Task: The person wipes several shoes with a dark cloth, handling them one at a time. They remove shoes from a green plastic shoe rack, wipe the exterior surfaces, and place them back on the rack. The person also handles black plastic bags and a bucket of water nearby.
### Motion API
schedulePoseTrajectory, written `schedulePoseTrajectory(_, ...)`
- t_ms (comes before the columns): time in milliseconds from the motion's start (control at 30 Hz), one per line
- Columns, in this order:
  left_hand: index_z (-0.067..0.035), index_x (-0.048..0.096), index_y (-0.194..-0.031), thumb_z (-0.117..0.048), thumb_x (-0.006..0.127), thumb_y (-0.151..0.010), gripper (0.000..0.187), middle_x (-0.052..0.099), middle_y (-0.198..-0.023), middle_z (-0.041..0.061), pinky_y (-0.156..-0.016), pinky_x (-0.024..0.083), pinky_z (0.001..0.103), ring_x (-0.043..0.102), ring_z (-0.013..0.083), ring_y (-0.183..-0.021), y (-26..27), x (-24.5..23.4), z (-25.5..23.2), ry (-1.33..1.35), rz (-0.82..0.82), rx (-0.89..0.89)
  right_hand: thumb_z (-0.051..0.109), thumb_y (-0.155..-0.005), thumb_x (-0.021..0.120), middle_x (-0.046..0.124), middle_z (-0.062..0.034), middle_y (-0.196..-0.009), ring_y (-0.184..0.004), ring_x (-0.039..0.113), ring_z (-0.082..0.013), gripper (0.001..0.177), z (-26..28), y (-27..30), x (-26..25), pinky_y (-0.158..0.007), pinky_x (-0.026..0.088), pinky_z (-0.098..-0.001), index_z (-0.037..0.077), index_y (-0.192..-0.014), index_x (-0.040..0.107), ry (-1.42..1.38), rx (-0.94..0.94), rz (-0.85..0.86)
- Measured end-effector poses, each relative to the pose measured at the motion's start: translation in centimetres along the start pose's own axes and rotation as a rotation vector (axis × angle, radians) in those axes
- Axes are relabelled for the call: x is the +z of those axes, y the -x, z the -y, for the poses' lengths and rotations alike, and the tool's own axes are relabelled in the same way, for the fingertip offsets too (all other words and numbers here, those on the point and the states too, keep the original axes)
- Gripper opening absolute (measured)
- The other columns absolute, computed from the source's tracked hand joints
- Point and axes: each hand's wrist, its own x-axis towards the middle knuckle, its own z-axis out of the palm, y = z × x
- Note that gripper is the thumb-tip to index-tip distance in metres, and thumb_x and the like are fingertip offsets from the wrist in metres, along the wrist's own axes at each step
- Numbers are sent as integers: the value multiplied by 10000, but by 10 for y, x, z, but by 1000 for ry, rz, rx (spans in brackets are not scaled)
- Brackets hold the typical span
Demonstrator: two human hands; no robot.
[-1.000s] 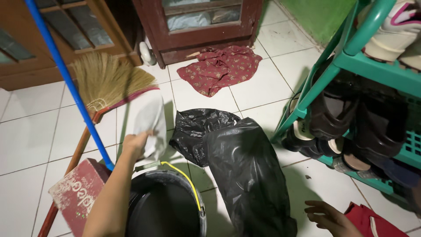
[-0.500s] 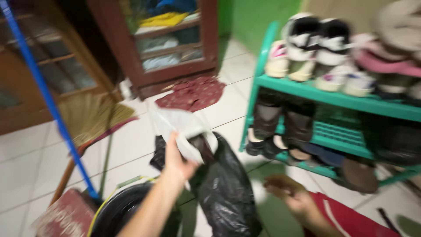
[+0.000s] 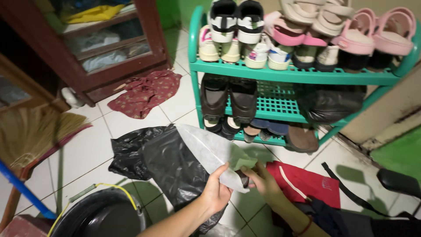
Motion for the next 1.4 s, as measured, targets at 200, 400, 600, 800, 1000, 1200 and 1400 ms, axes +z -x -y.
schedulePoseTrajectory(200, -76, 579, -1358, -411, 657, -889, 582, 670, -1323, 74, -1094, 406, 381, 594, 241, -1231, -25, -24, 37, 84, 12, -100, 312, -837, 691, 679, -67, -1102, -971, 667, -169, 536, 9, 13, -15, -794, 542, -336, 139, -1328, 563, -85, 167, 61)
schedulePoseTrajectory(400, -150, 508, -1461, -562, 651, -825, 771, 598, -1478, 31, -1169, 320, 452, 525, 244, -1370, -37, -46, 49, -20, -117, -46, 172, -748, 828, 688, -73, -1125, -974, 676, -179, 649, -37, 12, -30, -820, 568, -342, 96, -1337, 566, -21, 51, 95)
schedulePoseTrajectory(600, -112, 467, -1506, -776, 542, -798, 974, 559, -1518, 130, -1157, 333, 568, 512, 352, -1401, -36, -22, 1, 169, -155, 46, 85, -694, 892, 583, -41, -1230, -1045, 690, -168, 689, -33, 27, -39, -841, 597, -322, 77, -1310, 585, 88, -134, 121)
schedulePoseTrajectory(800, -145, 507, -1476, -864, 375, -783, 1007, 563, -1469, 140, -1095, 366, 595, 519, 369, -1340, -48, -1, -9, 201, -82, 0, 157, -599, 944, 517, -44, -1277, -1148, 597, -194, 560, 11, 50, -45, -720, 584, -315, 44, -1106, 737, 404, -331, -5)
schedulePoseTrajectory(1000, -123, 528, -1477, -701, 224, -987, 817, 626, -1456, 126, -1141, 431, 563, 590, 333, -1343, -112, -59, 15, 143, -127, -42, 221, -559, 970, 550, -73, -1183, -1173, 553, -241, 450, 38, 64, -72, -962, 480, -354, 87, -919, 736, 656, -670, -67)
schedulePoseTrajectory(1200, -129, 521, -1457, -619, 116, -1009, 778, 624, -1450, 118, -1119, 400, 617, 601, 351, -1306, -143, -67, 34, 14, -211, -235, 225, -465, 976, 520, -56, -1036, -1012, 528, -231, 448, 60, 69, -84, -872, 459, -349, 115, -848, 770, 825, -714, -14)
schedulePoseTrajectory(1400, -63, 472, -1495, -521, 121, -1020, 748, 565, -1487, 176, -1136, 384, 605, 550, 397, -1341, -152, -57, 28, 73, -117, -277, 233, -419, 1002, 453, -46, -906, -890, 486, -213, 474, 53, 63, -81, -779, 459, -318, 93, -796, 752, 787, -641, -32)
